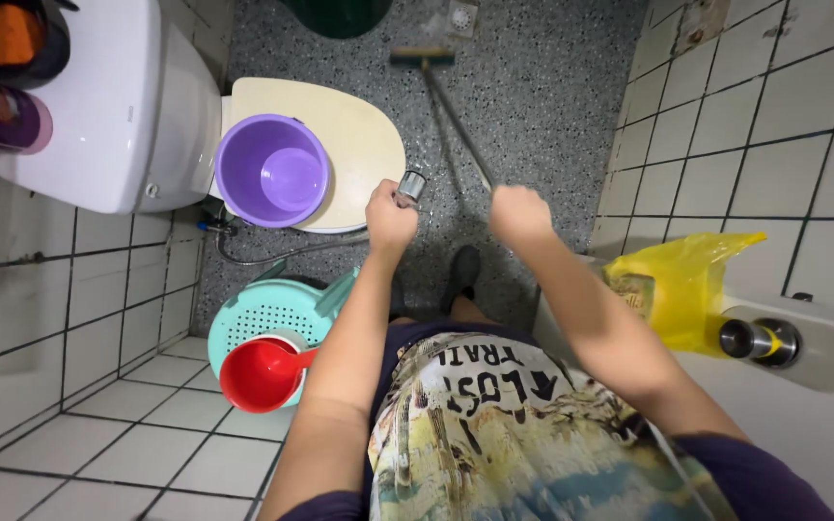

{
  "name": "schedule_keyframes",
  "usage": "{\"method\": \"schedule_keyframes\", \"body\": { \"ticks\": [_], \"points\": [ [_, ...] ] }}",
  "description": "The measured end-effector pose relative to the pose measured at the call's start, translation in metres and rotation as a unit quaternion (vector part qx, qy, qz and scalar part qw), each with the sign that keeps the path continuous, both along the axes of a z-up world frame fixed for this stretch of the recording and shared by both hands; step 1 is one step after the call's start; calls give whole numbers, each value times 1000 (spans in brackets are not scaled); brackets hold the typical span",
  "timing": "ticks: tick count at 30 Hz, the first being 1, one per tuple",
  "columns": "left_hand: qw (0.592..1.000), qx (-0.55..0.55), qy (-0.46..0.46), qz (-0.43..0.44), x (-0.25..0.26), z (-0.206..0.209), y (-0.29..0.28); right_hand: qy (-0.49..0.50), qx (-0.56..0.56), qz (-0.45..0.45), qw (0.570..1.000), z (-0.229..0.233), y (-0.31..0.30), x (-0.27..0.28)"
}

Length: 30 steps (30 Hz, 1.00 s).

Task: The person is scrubbing the bathroom floor with a brush and soap, and kemudian rinsing it with a hose.

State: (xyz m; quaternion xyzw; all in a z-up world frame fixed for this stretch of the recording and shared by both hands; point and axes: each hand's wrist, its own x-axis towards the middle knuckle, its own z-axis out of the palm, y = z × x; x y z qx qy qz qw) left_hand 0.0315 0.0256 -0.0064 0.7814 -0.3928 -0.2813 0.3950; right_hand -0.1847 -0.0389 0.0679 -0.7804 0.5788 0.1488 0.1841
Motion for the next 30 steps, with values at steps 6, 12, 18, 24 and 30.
{"method": "schedule_keyframes", "body": {
  "ticks": [6, 12, 18, 24, 30],
  "points": [
    [999, 11, 34, 1, 10, 1, 4, 12, 32, 15, 999, 60, 69, -17],
    [999, -43, 1, -9, 14, -3, 15, 4, 7, -23, 1000, -34, 7, 9],
    [999, -18, 8, -30, 23, 1, 28, -7, 28, -91, 995, 22, 31, -18],
    [997, -22, -12, -79, 7, -28, 23, 100, 45, -95, 989, 143, 126, -71],
    [990, -29, -14, -139, -5, -35, 30, 18, -23, -97, 995, 50, 149, -60]
  ]
}}
